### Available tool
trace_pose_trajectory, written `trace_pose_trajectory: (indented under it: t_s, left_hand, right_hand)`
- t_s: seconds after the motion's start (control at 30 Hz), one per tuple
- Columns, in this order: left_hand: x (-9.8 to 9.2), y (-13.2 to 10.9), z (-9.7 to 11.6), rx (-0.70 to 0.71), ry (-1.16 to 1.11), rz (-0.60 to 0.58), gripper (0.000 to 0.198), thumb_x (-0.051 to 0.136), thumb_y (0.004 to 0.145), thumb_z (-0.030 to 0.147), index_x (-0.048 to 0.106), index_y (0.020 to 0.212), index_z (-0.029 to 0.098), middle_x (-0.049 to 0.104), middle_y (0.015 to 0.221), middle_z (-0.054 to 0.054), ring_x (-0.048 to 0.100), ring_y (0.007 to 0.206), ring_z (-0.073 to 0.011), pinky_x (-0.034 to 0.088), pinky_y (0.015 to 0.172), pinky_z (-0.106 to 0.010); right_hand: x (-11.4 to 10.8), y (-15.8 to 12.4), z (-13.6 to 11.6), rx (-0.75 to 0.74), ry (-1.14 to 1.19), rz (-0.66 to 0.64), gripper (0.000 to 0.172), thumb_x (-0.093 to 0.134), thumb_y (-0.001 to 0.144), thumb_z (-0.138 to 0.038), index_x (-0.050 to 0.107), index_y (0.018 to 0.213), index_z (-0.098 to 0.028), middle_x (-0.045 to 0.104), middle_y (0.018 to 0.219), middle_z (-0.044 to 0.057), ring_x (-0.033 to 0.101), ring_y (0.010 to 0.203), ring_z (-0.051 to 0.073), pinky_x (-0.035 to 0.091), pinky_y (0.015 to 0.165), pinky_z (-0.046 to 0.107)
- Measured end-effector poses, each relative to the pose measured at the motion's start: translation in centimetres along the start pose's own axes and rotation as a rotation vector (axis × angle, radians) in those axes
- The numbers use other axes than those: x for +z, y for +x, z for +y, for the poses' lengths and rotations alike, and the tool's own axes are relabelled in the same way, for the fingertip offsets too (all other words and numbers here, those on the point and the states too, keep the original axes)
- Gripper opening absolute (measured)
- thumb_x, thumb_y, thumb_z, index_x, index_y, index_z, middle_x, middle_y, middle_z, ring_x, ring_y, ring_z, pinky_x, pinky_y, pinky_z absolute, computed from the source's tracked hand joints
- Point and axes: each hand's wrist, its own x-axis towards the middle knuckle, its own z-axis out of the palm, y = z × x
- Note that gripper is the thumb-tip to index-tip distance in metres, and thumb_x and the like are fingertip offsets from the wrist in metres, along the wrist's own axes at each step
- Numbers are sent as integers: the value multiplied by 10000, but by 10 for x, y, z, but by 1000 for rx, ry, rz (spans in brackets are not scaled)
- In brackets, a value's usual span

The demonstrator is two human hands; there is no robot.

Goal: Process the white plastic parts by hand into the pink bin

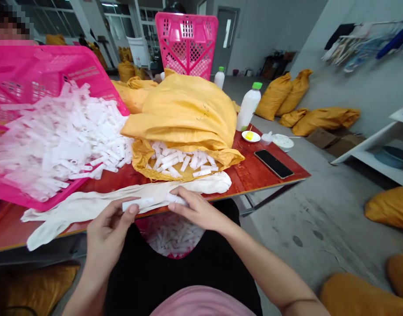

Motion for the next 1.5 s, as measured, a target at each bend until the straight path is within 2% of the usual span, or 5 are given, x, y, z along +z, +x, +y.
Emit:
trace_pose_trajectory:
  t_s: [0.5,0.63,0.87,1.27,1.5]
  left_hand:
    - [17,-23,-6,77,178,-256,244,576,982,392,702,1039,191,723,809,-18,658,670,-145,525,636,-233]
    - [19,-21,-14,157,260,-277,305,504,1017,353,680,1216,203,733,1101,-83,693,981,-205,542,853,-300]
    - [5,-7,-22,129,141,-294,198,584,981,334,679,892,185,669,795,-9,602,694,-129,470,654,-222]
    - [30,-20,-18,-221,-19,-253,426,550,977,464,534,662,177,463,549,48,397,519,-93,304,500,-217]
    - [30,-30,-25,-15,28,-357,292,491,1019,362,614,829,178,593,759,2,516,667,-118,413,619,-219]
  right_hand:
    - [47,-18,14,-112,-466,48,233,440,1038,-213,599,1202,-164,680,1064,136,631,962,247,492,852,356]
    - [48,-15,14,-67,-241,-33,246,483,1047,-315,567,1229,-172,654,1137,115,618,1058,230,490,923,342]
    - [40,-14,13,26,3,-166,262,493,1046,-402,614,1082,-172,677,924,33,628,791,161,470,716,240]
    - [72,-28,36,-191,-797,107,258,394,1041,-161,518,1255,-87,681,851,88,660,731,193,457,585,266]
    - [50,-30,26,30,-130,-124,245,411,1079,-325,576,1143,-156,680,920,26,636,764,134,462,677,216]
